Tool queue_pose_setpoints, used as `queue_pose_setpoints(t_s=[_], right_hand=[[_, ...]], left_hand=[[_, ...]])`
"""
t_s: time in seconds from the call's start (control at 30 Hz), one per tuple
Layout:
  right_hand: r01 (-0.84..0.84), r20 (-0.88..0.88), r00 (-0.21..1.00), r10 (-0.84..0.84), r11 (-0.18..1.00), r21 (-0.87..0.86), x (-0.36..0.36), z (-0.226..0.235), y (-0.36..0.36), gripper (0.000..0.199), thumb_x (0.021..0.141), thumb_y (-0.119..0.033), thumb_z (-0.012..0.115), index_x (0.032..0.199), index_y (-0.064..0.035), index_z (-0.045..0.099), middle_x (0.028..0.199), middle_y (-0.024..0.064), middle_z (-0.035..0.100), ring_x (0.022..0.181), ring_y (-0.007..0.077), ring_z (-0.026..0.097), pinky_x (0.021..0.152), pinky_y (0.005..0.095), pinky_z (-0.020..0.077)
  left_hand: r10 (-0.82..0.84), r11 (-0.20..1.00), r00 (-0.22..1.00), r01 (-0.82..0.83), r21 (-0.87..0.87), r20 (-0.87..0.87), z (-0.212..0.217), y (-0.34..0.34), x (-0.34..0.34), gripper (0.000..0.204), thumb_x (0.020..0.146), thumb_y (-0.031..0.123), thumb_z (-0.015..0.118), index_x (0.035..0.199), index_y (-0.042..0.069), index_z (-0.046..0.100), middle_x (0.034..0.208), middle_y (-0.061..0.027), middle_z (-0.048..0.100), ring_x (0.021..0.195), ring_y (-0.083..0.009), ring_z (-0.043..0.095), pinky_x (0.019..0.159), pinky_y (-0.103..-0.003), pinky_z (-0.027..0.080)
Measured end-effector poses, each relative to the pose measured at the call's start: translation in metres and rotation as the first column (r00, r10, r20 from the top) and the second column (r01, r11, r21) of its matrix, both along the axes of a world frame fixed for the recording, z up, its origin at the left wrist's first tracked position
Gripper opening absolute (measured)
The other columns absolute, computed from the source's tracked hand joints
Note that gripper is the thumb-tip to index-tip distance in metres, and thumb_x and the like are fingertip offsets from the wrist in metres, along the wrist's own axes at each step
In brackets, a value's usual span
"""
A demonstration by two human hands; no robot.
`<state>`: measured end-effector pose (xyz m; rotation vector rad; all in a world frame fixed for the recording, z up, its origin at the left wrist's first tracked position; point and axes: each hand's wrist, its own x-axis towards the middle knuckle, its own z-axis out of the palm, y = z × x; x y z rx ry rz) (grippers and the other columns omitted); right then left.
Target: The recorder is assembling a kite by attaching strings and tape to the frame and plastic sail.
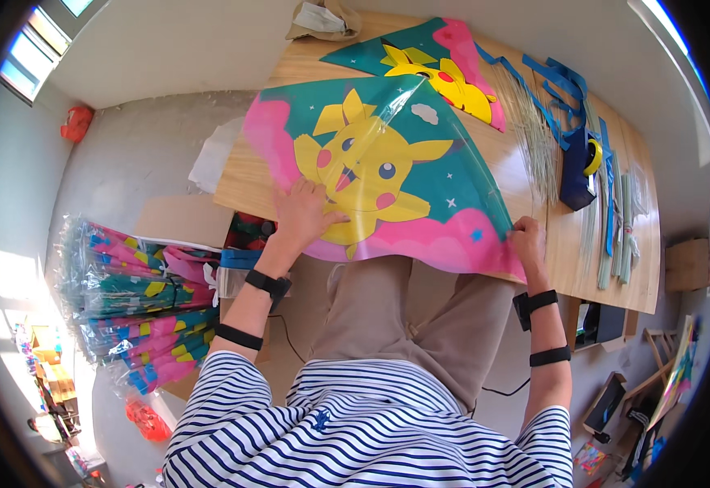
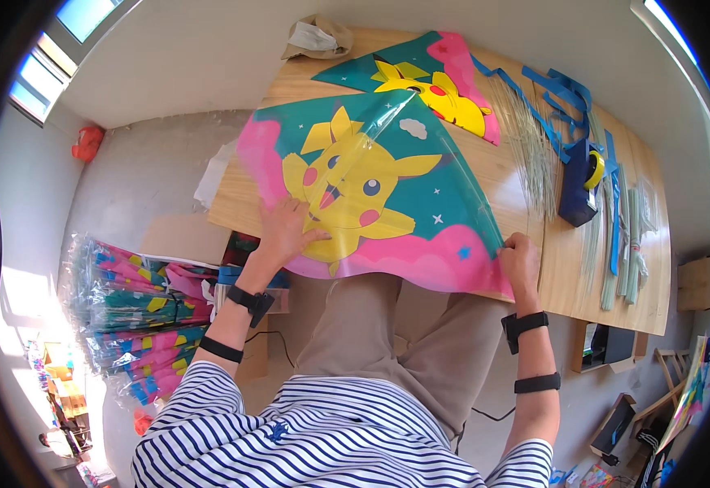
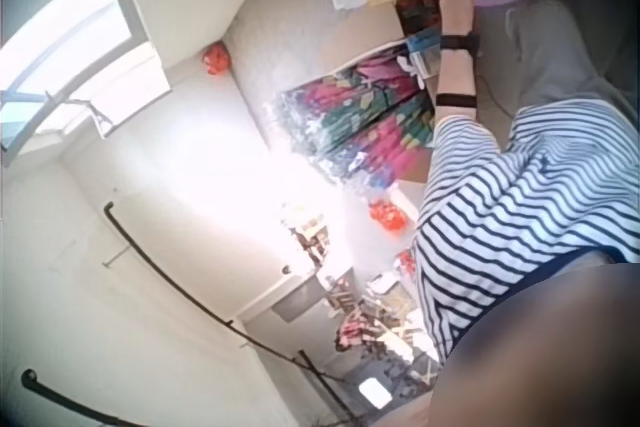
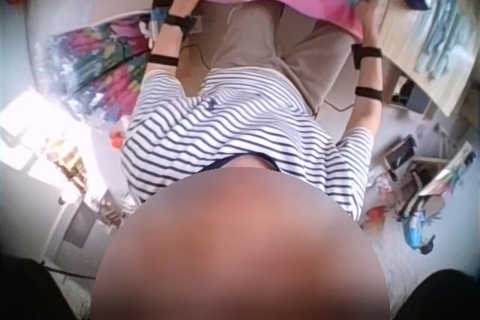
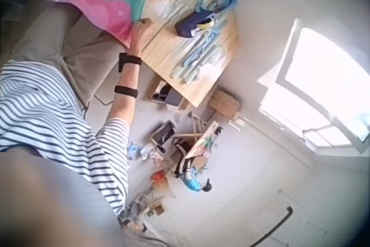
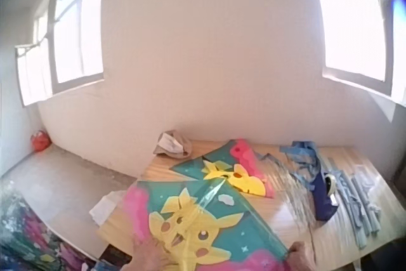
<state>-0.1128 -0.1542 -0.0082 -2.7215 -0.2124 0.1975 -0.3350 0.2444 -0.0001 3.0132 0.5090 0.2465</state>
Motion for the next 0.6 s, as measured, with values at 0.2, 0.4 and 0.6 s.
queue_pose_setpoints(t_s=[0.2,0.4,0.6], right_hand=[[0.004,0.332,0.942,-0.044,0.993,0.121,0.028,0.066,0.009,0.013,0.078,-0.013,0.068,0.087,-0.0047,0.063,0.086,0.0177,0.067,0.087,0.0381,0.065,0.074,0.046,0.0493],[0.043,0.768,0.631,0.111,0.983,-0.177,0.054,0.194,0.045,0.008,0.084,-0.01,0.061,0.09,-0.0068,0.057,0.093,0.0144,0.067,0.087,0.0373,0.065,0.072,0.048,0.0493],[-0.01,0.831,0.531,0.165,0.982,-0.189,0.051,0.243,0.097,0.008,0.086,-0.013,0.06,0.091,-0.0074,0.059,0.092,0.0127,0.067,0.086,0.0372,0.065,0.073,0.0482,0.0494]], left_hand=[[-0.12,0.985,0.969,0.088,-0.151,-0.216,0.042,-0.069,-0.001,0.071,0.069,0.063,0.074,0.102,0.001,0.066,0.104,-0.0147,0.068,0.108,-0.0338,0.059,0.102,-0.076,0.02],[-0.384,0.88,0.923,0.373,-0.293,0.021,0.026,-0.126,0.033,0.073,0.07,0.061,0.074,0.108,0.0,0.066,0.104,-0.0241,0.064,0.112,-0.0381,0.056,0.098,-0.081,0.016],[-0.565,0.792,0.808,0.473,-0.387,-0.168,0.028,-0.181,0.12,0.072,0.07,0.061,0.075,0.108,0.0,0.068,0.118,-0.0254,0.059,0.119,-0.0436,0.05,0.101,-0.082,0.014]])
